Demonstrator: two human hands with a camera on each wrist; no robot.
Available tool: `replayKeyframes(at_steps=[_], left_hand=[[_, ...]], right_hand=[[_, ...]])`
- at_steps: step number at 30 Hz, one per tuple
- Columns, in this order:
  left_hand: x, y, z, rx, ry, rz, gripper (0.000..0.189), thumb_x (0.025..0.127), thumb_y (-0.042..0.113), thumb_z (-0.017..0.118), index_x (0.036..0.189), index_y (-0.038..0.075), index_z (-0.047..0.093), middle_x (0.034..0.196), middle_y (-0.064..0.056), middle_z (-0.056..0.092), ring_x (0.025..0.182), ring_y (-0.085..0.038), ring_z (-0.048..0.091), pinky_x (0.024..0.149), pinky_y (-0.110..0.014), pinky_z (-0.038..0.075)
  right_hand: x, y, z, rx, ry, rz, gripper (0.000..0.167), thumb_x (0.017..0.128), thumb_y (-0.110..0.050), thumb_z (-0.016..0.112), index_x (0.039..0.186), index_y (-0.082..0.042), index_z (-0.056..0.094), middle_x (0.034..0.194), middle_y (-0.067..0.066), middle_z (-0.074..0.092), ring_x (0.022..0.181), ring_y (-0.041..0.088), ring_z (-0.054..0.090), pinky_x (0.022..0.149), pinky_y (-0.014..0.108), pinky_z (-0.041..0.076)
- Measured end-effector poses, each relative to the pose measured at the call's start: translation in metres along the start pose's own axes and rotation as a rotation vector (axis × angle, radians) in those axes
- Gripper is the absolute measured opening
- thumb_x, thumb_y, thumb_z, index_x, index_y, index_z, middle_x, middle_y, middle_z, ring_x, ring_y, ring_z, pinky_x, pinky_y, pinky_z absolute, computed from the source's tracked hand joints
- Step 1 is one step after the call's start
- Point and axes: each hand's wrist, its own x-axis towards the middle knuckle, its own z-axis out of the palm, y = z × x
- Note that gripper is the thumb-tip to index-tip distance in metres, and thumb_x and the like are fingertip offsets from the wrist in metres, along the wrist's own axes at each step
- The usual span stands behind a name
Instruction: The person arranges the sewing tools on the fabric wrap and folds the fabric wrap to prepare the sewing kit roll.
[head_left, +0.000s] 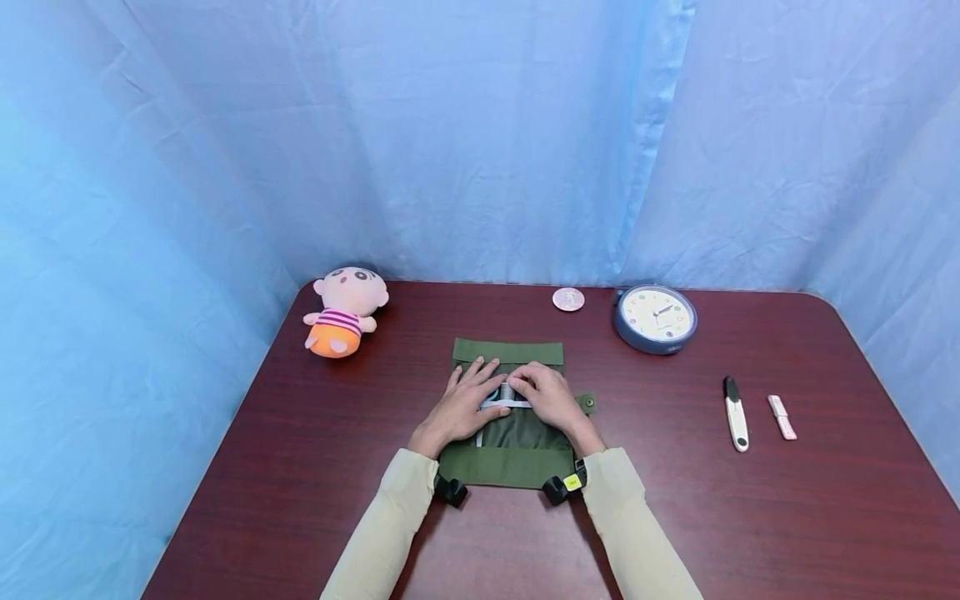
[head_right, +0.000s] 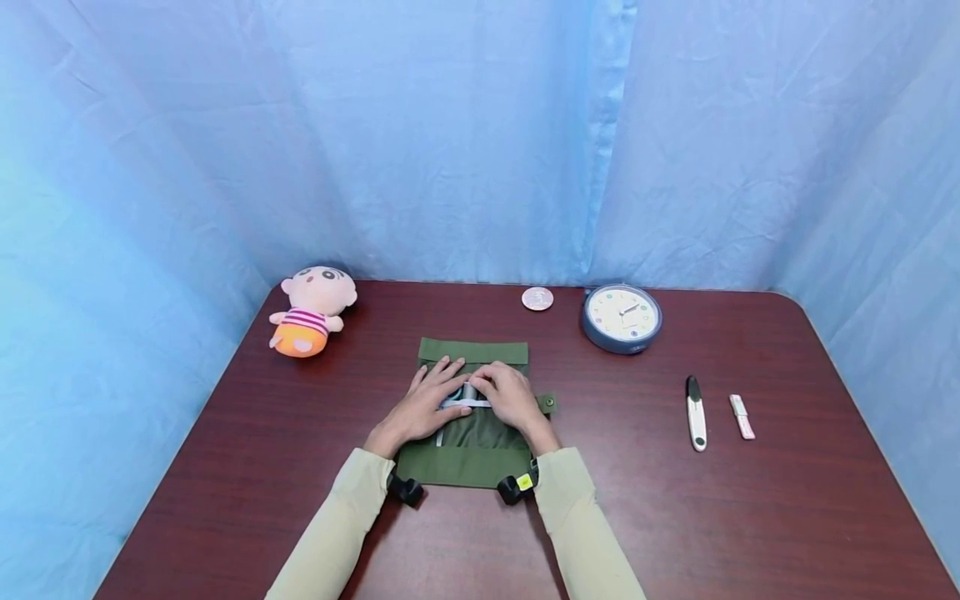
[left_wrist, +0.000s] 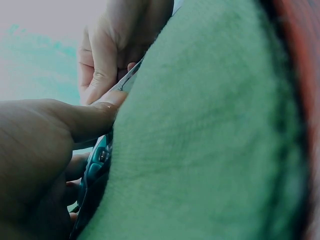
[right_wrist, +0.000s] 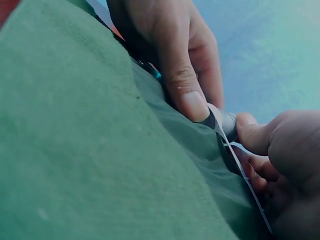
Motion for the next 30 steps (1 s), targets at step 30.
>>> replayKeyframes(at_steps=[30], left_hand=[[0.0000, -0.0015, 0.0004, -0.016, 0.006, 0.010, 0.056, 0.101, 0.041, 0.055, 0.150, 0.015, 0.048, 0.166, -0.010, 0.031, 0.157, -0.034, 0.018, 0.125, -0.062, 0.013]], right_hand=[[0.0002, -0.0026, 0.0040, -0.033, -0.025, 0.021, 0.020, 0.103, -0.020, 0.054, 0.101, -0.012, 0.072, 0.098, 0.006, 0.067, 0.085, 0.016, 0.059, 0.079, 0.036, 0.046]])
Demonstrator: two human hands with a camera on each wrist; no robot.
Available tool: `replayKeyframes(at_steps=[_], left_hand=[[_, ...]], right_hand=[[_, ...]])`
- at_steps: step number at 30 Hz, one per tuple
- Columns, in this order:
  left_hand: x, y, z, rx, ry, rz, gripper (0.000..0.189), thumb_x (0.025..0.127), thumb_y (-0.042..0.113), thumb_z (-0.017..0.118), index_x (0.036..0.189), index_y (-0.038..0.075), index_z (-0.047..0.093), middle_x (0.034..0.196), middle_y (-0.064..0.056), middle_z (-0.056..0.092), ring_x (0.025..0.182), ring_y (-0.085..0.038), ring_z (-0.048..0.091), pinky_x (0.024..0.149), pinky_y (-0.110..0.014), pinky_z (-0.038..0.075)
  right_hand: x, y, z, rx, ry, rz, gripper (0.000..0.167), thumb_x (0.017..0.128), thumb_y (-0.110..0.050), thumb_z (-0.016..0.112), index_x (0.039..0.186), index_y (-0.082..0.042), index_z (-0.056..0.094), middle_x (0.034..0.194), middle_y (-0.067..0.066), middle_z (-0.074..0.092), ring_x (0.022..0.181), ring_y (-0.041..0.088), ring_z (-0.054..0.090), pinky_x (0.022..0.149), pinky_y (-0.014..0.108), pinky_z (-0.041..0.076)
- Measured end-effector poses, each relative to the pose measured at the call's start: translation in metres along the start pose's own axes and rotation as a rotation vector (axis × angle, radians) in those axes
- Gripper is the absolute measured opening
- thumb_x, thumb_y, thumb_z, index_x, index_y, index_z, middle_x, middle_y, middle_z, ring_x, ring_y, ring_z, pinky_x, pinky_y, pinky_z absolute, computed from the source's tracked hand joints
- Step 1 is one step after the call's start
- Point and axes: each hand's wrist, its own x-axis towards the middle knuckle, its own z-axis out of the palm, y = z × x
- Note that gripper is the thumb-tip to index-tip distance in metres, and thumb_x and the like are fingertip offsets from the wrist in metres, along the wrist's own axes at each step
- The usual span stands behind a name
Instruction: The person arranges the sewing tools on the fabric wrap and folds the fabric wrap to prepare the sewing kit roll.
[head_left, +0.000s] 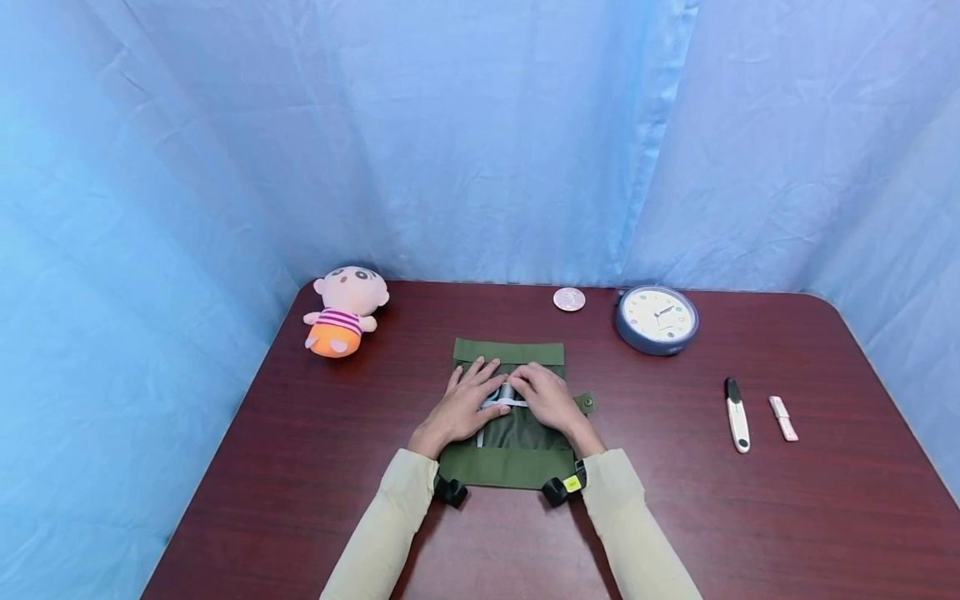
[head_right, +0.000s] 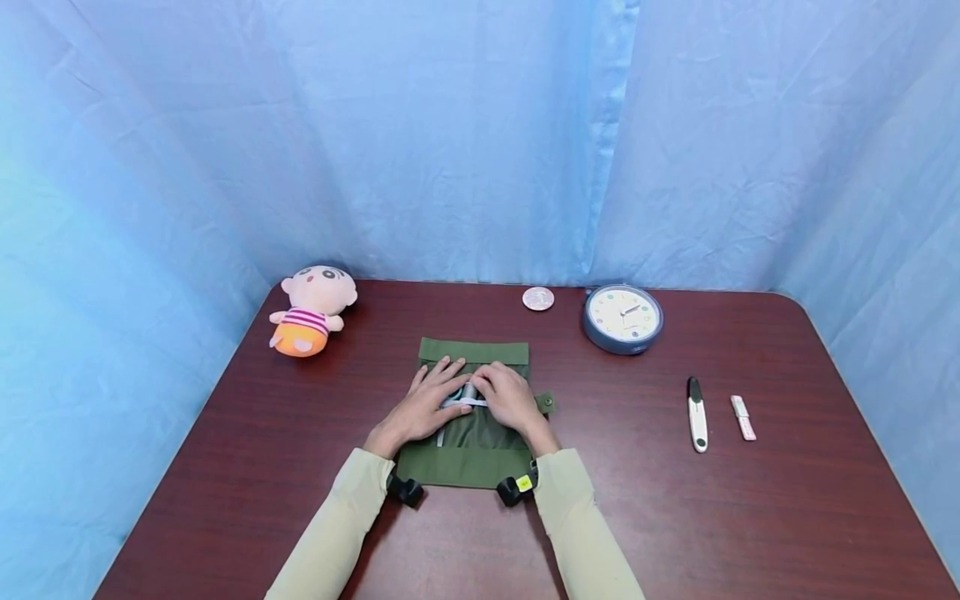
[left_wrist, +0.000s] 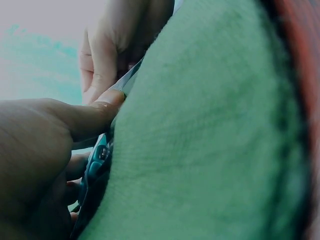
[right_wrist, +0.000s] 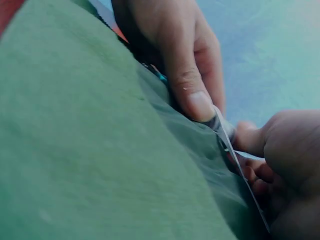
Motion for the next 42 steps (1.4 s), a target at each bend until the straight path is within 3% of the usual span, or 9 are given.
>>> replayKeyframes(at_steps=[11, 20, 29, 38, 42], left_hand=[[0.0006, -0.0010, 0.0009, 0.003, -0.010, -0.003, 0.058, 0.100, 0.041, 0.056, 0.151, 0.014, 0.047, 0.166, -0.010, 0.030, 0.158, -0.034, 0.017, 0.125, -0.062, 0.012], [0.0016, 0.0008, -0.0010, -0.002, -0.012, -0.002, 0.057, 0.101, 0.041, 0.055, 0.151, 0.014, 0.047, 0.166, -0.010, 0.030, 0.158, -0.034, 0.017, 0.125, -0.062, 0.012], [0.0009, -0.0001, 0.0001, 0.006, -0.014, -0.006, 0.057, 0.101, 0.041, 0.055, 0.151, 0.014, 0.047, 0.166, -0.010, 0.029, 0.158, -0.033, 0.016, 0.125, -0.063, 0.012], [0.0017, -0.0015, 0.0009, 0.002, -0.009, -0.001, 0.058, 0.101, 0.042, 0.054, 0.151, 0.014, 0.046, 0.166, -0.010, 0.030, 0.158, -0.033, 0.016, 0.125, -0.063, 0.012], [0.0008, -0.0010, 0.0004, 0.003, -0.014, -0.005, 0.058, 0.101, 0.042, 0.055, 0.151, 0.015, 0.047, 0.166, -0.009, 0.029, 0.158, -0.033, 0.016, 0.125, -0.063, 0.012]], right_hand=[[-0.0002, -0.0058, 0.0005, -0.112, -0.013, -0.021, 0.020, 0.104, -0.018, 0.053, 0.098, -0.012, 0.070, 0.094, 0.006, 0.064, 0.085, 0.019, 0.056, 0.077, 0.037, 0.046], [-0.0002, -0.0021, -0.0021, -0.030, 0.001, -0.024, 0.018, 0.102, -0.016, 0.055, 0.097, -0.010, 0.071, 0.094, 0.007, 0.065, 0.083, 0.018, 0.057, 0.077, 0.035, 0.045], [-0.0008, -0.0055, 0.0018, -0.126, -0.020, -0.018, 0.019, 0.103, -0.019, 0.054, 0.098, -0.010, 0.070, 0.096, 0.008, 0.063, 0.087, 0.022, 0.057, 0.077, 0.038, 0.046], [-0.0008, -0.0042, -0.0030, -0.019, -0.017, -0.051, 0.019, 0.103, -0.016, 0.055, 0.096, -0.009, 0.071, 0.093, 0.008, 0.064, 0.082, 0.017, 0.054, 0.076, 0.033, 0.043], [-0.0009, -0.0049, -0.0010, -0.063, -0.015, -0.047, 0.019, 0.102, -0.015, 0.056, 0.095, -0.009, 0.072, 0.095, 0.008, 0.065, 0.085, 0.020, 0.056, 0.077, 0.035, 0.045]])
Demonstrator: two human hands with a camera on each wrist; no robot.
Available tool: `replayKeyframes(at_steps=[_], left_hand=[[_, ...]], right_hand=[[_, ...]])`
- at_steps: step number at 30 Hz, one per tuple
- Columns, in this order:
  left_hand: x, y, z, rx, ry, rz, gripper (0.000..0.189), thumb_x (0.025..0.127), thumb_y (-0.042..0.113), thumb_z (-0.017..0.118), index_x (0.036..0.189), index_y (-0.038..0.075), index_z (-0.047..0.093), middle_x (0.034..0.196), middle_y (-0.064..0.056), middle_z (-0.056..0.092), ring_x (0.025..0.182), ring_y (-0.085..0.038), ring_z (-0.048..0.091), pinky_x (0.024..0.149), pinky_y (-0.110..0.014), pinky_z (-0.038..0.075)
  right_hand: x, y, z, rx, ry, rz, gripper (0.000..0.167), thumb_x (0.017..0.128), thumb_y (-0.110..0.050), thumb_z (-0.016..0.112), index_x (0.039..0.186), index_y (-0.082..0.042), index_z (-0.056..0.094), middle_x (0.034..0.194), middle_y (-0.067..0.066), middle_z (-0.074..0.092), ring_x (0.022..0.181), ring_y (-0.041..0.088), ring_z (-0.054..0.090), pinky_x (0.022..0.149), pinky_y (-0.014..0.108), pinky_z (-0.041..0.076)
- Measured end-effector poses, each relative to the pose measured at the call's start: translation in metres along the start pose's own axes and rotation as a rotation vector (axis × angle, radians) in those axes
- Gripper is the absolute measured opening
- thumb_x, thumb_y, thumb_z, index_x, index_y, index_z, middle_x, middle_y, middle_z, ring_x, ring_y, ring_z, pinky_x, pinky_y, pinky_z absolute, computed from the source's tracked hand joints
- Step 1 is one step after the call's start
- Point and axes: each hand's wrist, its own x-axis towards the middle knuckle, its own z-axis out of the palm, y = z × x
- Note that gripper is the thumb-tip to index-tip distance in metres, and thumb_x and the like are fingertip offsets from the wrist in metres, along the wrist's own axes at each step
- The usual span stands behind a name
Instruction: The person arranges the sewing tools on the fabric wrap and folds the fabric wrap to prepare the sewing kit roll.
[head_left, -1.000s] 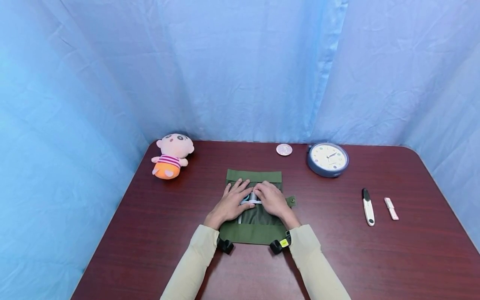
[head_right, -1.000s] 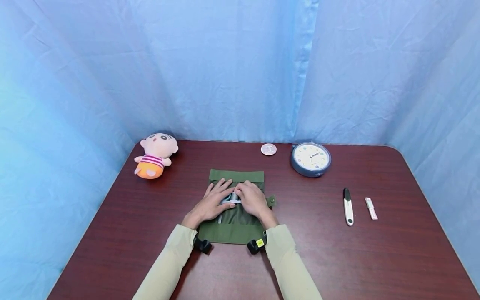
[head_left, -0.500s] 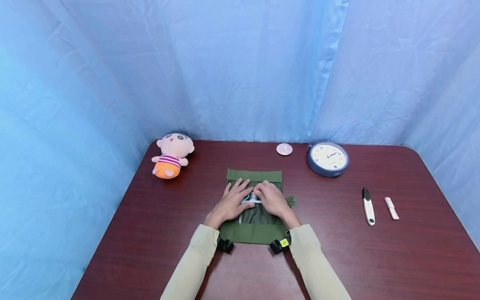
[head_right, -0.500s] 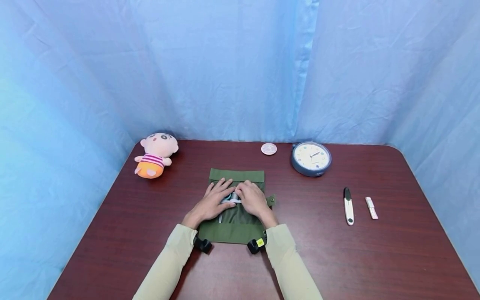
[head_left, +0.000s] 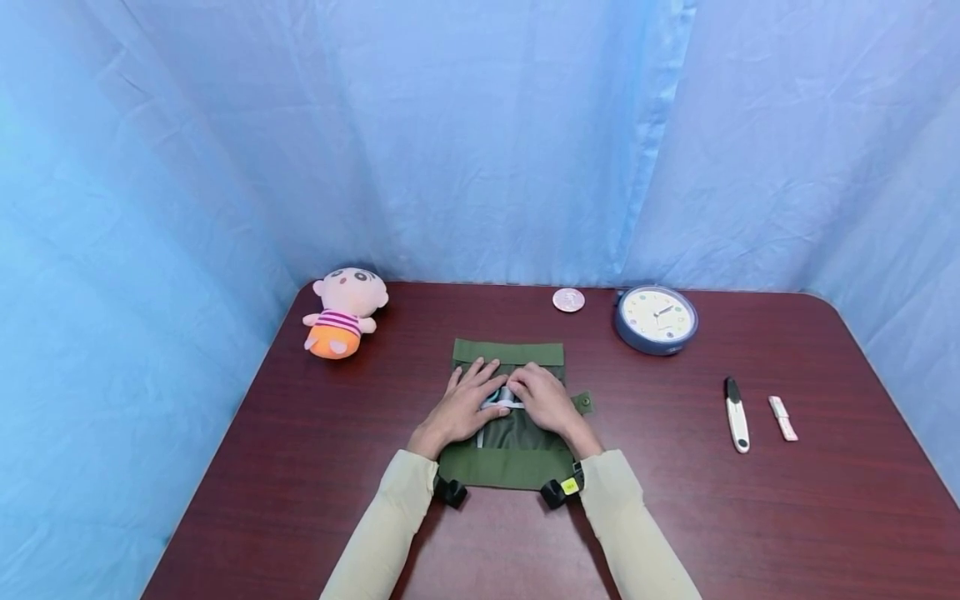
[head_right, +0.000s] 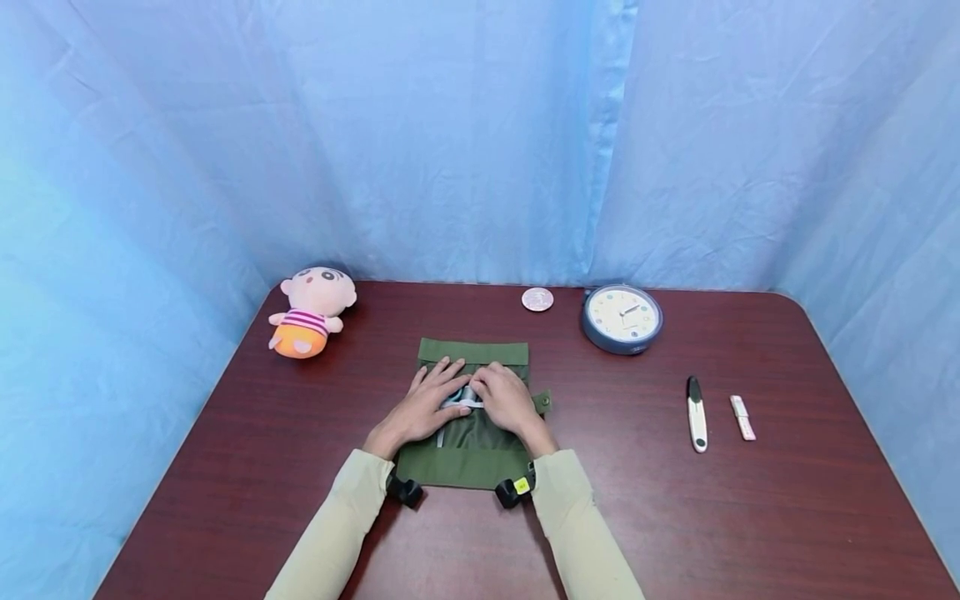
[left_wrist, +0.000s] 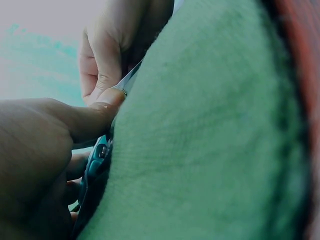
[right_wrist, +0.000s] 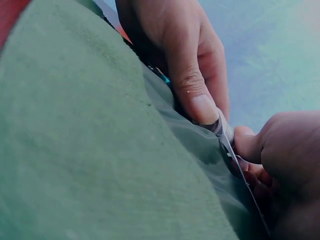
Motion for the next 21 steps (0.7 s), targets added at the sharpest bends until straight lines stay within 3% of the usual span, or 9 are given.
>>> replayKeyframes(at_steps=[7, 17, 21], left_hand=[[0.0000, 0.0005, -0.0002, 0.004, -0.003, -0.004, 0.058, 0.101, 0.041, 0.055, 0.152, 0.015, 0.046, 0.166, -0.009, 0.029, 0.158, -0.033, 0.016, 0.125, -0.063, 0.012], [0.0001, -0.0005, 0.0000, -0.008, 0.001, 0.002, 0.058, 0.101, 0.043, 0.054, 0.151, 0.015, 0.047, 0.166, -0.009, 0.029, 0.158, -0.033, 0.016, 0.125, -0.063, 0.011], [0.0000, 0.0000, -0.0004, -0.011, 0.002, 0.003, 0.057, 0.101, 0.042, 0.055, 0.150, 0.015, 0.048, 0.166, -0.010, 0.030, 0.158, -0.034, 0.016, 0.124, -0.064, 0.012]], right_hand=[[-0.0015, -0.0032, 0.0018, -0.053, -0.011, -0.007, 0.018, 0.103, -0.017, 0.054, 0.094, -0.011, 0.069, 0.098, 0.008, 0.063, 0.091, 0.024, 0.057, 0.079, 0.039, 0.046], [-0.0012, 0.0053, -0.0009, 0.062, -0.007, -0.019, 0.018, 0.101, -0.017, 0.057, 0.093, -0.010, 0.071, 0.096, 0.007, 0.065, 0.087, 0.020, 0.056, 0.079, 0.035, 0.044], [-0.0008, 0.0036, -0.0007, 0.030, -0.024, -0.002, 0.019, 0.102, -0.016, 0.056, 0.093, -0.010, 0.071, 0.099, 0.007, 0.065, 0.091, 0.022, 0.057, 0.081, 0.037, 0.045]])
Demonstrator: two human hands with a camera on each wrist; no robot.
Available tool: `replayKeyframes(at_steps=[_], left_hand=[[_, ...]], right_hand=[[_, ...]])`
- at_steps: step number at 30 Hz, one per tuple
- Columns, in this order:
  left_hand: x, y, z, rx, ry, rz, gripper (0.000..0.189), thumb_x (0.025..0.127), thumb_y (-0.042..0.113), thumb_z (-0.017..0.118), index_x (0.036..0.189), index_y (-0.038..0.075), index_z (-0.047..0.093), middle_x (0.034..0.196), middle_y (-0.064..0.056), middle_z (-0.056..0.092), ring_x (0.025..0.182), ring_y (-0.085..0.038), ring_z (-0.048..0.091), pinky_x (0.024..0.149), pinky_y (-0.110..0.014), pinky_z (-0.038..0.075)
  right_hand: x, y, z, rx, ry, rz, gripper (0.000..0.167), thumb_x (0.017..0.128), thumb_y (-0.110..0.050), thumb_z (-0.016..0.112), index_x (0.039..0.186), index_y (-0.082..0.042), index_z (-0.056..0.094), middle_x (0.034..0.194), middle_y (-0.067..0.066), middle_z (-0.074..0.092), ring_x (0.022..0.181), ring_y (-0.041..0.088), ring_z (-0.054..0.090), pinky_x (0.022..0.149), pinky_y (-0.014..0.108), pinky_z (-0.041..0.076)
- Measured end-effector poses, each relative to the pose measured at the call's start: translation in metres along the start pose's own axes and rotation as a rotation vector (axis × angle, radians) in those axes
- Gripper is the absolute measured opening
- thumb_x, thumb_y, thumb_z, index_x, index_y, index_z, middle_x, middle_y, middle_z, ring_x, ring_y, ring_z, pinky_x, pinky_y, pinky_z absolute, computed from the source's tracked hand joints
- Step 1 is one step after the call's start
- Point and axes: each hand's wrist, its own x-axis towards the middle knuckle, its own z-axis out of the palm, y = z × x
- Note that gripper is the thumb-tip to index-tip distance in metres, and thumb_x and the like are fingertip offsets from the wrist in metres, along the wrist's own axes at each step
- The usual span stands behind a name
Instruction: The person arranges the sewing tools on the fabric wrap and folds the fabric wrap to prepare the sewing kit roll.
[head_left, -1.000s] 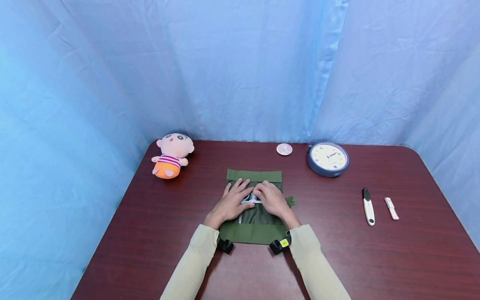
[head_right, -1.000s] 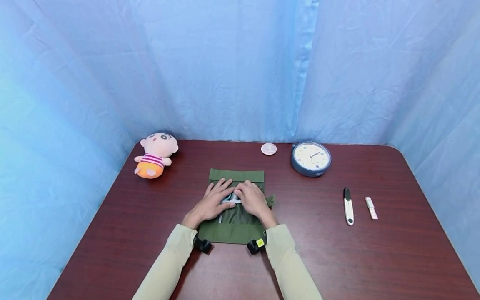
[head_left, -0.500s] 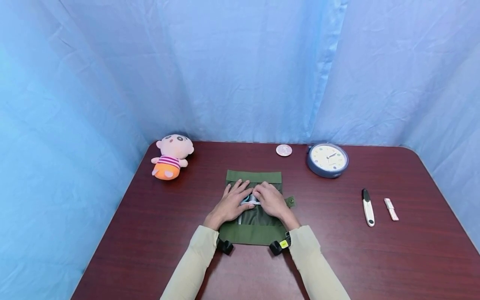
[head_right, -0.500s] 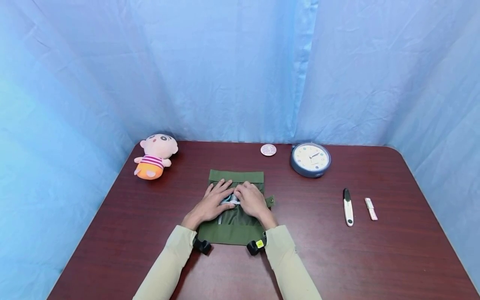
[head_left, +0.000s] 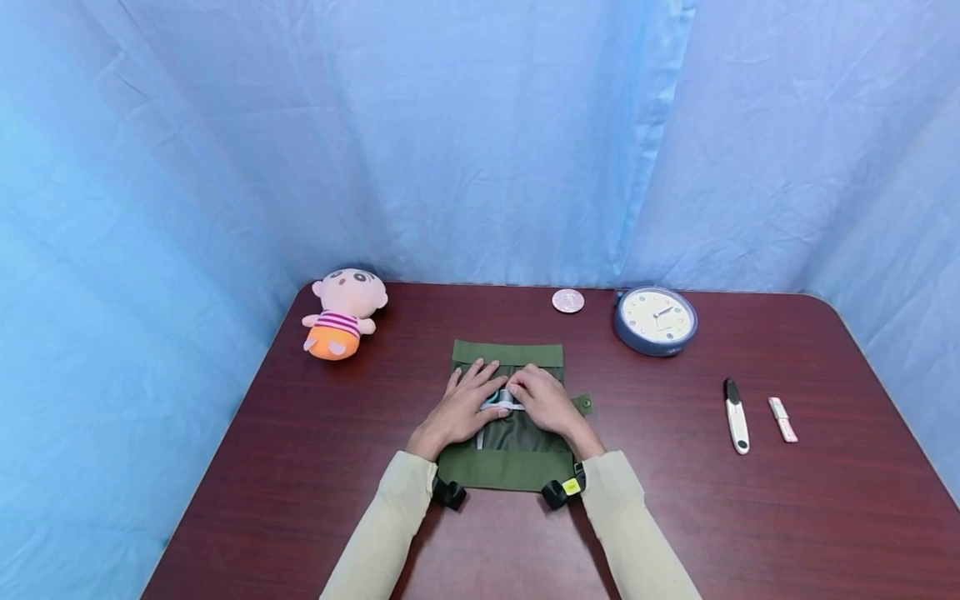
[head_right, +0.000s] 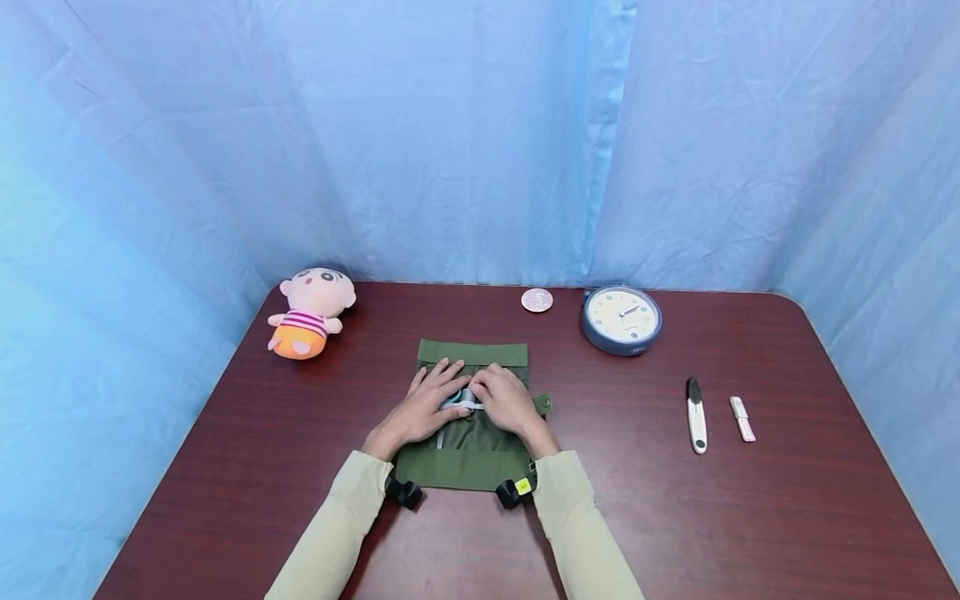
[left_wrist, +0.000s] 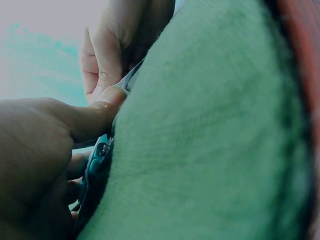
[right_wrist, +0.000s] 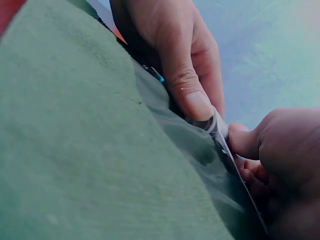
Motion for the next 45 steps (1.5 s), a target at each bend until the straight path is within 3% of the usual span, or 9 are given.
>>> replayKeyframes(at_steps=[7, 19, 32, 45], left_hand=[[0.0002, -0.0001, 0.0002, 0.003, -0.011, -0.006, 0.059, 0.100, 0.042, 0.056, 0.151, 0.015, 0.047, 0.166, -0.009, 0.029, 0.158, -0.033, 0.015, 0.125, -0.063, 0.011], [0.0007, 0.0006, -0.0006, 0.012, -0.003, -0.001, 0.058, 0.100, 0.042, 0.056, 0.151, 0.015, 0.047, 0.166, -0.010, 0.030, 0.158, -0.033, 0.016, 0.125, -0.063, 0.012], [0.0004, -0.0004, 0.0001, 0.016, -0.023, -0.015, 0.061, 0.100, 0.045, 0.056, 0.152, 0.015, 0.045, 0.167, -0.009, 0.028, 0.159, -0.032, 0.014, 0.126, -0.062, 0.010], [0.0002, 0.0010, -0.0012, 0.007, -0.025, -0.016, 0.061, 0.099, 0.045, 0.058, 0.152, 0.016, 0.046, 0.167, -0.009, 0.028, 0.159, -0.032, 0.014, 0.125, -0.062, 0.010]], right_hand=[[-0.0001, -0.0029, 0.0021, -0.077, -0.036, 0.009, 0.020, 0.104, -0.018, 0.052, 0.096, -0.010, 0.069, 0.103, 0.009, 0.063, 0.096, 0.027, 0.056, 0.084, 0.040, 0.045], [0.0002, 0.0009, -0.0004, -0.015, 0.003, -0.022, 0.017, 0.101, -0.017, 0.057, 0.092, -0.010, 0.070, 0.097, 0.007, 0.064, 0.091, 0.022, 0.056, 0.082, 0.037, 0.044], [0.0003, -0.0016, 0.0027, -0.090, -0.034, -0.022, 0.019, 0.105, -0.019, 0.051, 0.097, -0.014, 0.067, 0.104, 0.008, 0.063, 0.096, 0.026, 0.056, 0.081, 0.039, 0.045], [-0.0003, 0.0011, -0.0001, -0.058, -0.020, -0.069, 0.016, 0.102, -0.020, 0.055, 0.094, -0.014, 0.068, 0.099, 0.006, 0.063, 0.093, 0.023, 0.056, 0.080, 0.037, 0.044]])
